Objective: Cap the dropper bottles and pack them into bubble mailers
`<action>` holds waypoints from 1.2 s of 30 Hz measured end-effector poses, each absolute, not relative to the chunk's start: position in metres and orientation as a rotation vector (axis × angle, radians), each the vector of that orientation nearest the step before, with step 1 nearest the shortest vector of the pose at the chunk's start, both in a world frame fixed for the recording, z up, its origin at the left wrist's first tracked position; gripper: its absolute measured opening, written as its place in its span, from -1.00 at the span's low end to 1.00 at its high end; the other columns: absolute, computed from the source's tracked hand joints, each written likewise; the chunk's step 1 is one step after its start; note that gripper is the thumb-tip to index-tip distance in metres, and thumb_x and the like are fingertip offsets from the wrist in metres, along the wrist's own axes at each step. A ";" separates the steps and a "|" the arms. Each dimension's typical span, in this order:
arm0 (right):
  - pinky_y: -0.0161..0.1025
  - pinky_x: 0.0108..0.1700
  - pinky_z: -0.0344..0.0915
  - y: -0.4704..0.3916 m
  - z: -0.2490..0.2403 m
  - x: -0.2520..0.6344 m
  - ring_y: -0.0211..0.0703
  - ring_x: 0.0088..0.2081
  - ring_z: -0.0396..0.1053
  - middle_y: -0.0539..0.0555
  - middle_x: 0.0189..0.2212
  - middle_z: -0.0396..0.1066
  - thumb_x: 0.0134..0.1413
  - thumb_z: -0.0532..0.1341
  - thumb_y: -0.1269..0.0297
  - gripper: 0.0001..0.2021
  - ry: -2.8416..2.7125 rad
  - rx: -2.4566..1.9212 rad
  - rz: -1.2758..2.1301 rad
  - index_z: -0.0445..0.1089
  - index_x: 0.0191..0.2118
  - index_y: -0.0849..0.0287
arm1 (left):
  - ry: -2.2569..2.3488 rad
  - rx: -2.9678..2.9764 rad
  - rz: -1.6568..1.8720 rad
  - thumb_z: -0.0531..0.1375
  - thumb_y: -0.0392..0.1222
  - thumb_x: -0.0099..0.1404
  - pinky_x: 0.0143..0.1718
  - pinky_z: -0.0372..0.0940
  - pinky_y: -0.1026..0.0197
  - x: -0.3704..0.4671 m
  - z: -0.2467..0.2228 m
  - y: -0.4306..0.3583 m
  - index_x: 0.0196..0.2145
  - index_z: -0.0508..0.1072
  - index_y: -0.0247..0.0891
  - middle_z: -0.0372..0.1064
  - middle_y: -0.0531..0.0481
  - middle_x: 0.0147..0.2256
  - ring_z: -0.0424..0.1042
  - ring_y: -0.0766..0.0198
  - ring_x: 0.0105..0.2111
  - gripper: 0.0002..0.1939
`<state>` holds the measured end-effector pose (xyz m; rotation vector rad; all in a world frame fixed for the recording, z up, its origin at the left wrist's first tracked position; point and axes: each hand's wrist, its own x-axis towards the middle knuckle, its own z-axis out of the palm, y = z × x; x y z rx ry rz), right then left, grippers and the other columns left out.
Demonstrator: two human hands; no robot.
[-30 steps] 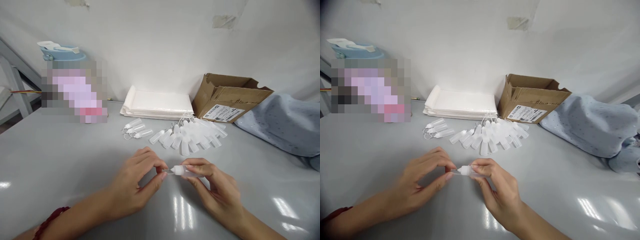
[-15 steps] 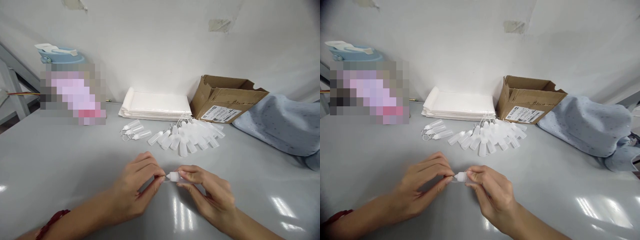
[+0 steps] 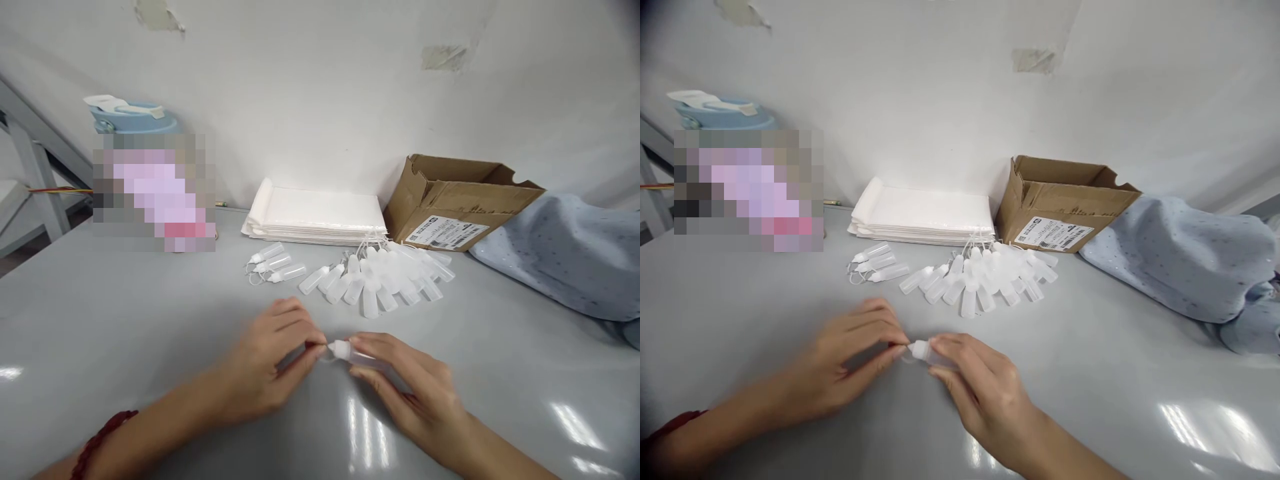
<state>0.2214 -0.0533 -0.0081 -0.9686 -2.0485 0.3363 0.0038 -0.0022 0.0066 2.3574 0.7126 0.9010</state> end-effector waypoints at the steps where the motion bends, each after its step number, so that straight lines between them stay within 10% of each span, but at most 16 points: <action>1: -0.24 -0.23 0.52 -0.052 -0.008 0.223 -0.11 -0.21 0.52 0.17 -0.19 0.52 0.15 0.17 0.49 -0.64 -2.068 -0.995 0.313 0.29 0.07 0.18 | 0.748 2.359 0.902 0.08 -0.38 0.30 -0.30 0.24 0.18 0.000 0.008 0.003 -0.32 0.42 -0.28 0.39 0.00 -0.46 0.30 0.26 -0.40 -0.87; 14: -0.20 -0.27 0.51 -0.037 -0.013 0.231 -0.11 -0.18 0.50 0.18 -0.17 0.52 0.18 0.09 0.51 -0.62 -2.122 -1.052 0.076 0.26 0.11 0.17 | 1.820 1.945 0.817 0.11 -0.03 0.21 -0.41 0.22 0.25 -0.038 0.012 0.048 -0.17 0.52 -0.22 0.45 0.05 -0.39 0.34 0.26 -0.46 -0.67; 36: -0.16 -0.36 0.24 0.028 0.003 0.153 -0.01 -0.32 0.36 0.22 -0.41 0.44 0.06 0.03 0.70 -0.74 -2.742 -1.056 -0.404 0.39 -0.37 0.28 | 1.595 2.143 0.923 0.06 -0.18 0.25 -0.39 0.23 0.25 -0.031 0.008 0.040 -0.28 0.51 -0.28 0.47 -0.04 -0.40 0.39 0.18 -0.33 -0.75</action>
